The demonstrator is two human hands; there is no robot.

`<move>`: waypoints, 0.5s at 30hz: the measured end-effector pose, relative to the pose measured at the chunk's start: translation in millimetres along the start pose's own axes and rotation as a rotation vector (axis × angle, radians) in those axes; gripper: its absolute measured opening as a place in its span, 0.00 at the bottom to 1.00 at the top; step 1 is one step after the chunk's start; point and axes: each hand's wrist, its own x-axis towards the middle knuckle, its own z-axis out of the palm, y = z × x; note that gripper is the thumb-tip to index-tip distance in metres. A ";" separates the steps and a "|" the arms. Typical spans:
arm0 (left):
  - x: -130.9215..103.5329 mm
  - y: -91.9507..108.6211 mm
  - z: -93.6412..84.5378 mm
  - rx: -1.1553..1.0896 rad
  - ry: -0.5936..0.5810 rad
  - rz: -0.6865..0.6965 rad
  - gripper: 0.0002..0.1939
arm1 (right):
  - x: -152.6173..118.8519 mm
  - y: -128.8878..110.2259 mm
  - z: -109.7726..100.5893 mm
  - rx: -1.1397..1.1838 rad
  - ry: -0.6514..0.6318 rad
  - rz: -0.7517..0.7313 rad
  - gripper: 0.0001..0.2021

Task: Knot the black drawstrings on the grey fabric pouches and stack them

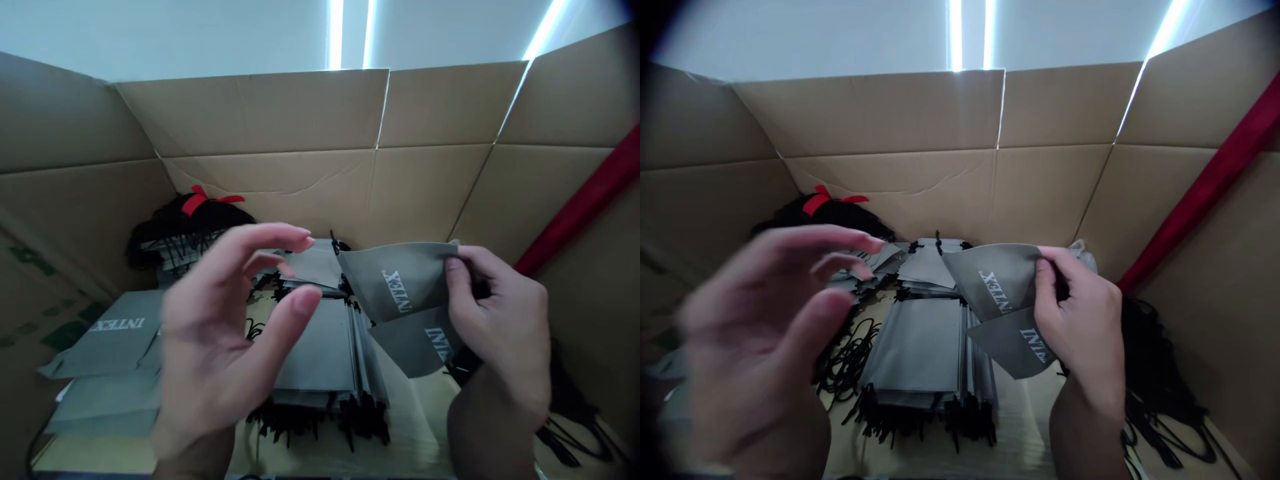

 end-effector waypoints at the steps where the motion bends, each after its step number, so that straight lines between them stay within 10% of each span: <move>1: -1.9 -13.4 6.7 0.054 -0.033 -0.070 0.16 | 0.3 0.6 -1.5 0.049 -0.003 0.027 0.14; 4: -3.0 -50.3 23.2 0.108 -0.097 -0.279 0.27 | 1.1 2.0 -4.8 0.163 -0.003 0.055 0.15; 8: -4.8 -68.0 30.3 -0.085 -0.232 -0.363 0.15 | 1.6 1.4 -6.6 0.211 -0.060 0.070 0.14; 15: -21.6 -59.0 22.5 -0.125 0.073 -0.189 0.10 | -5.9 -10.8 -4.6 0.287 -0.219 -0.002 0.03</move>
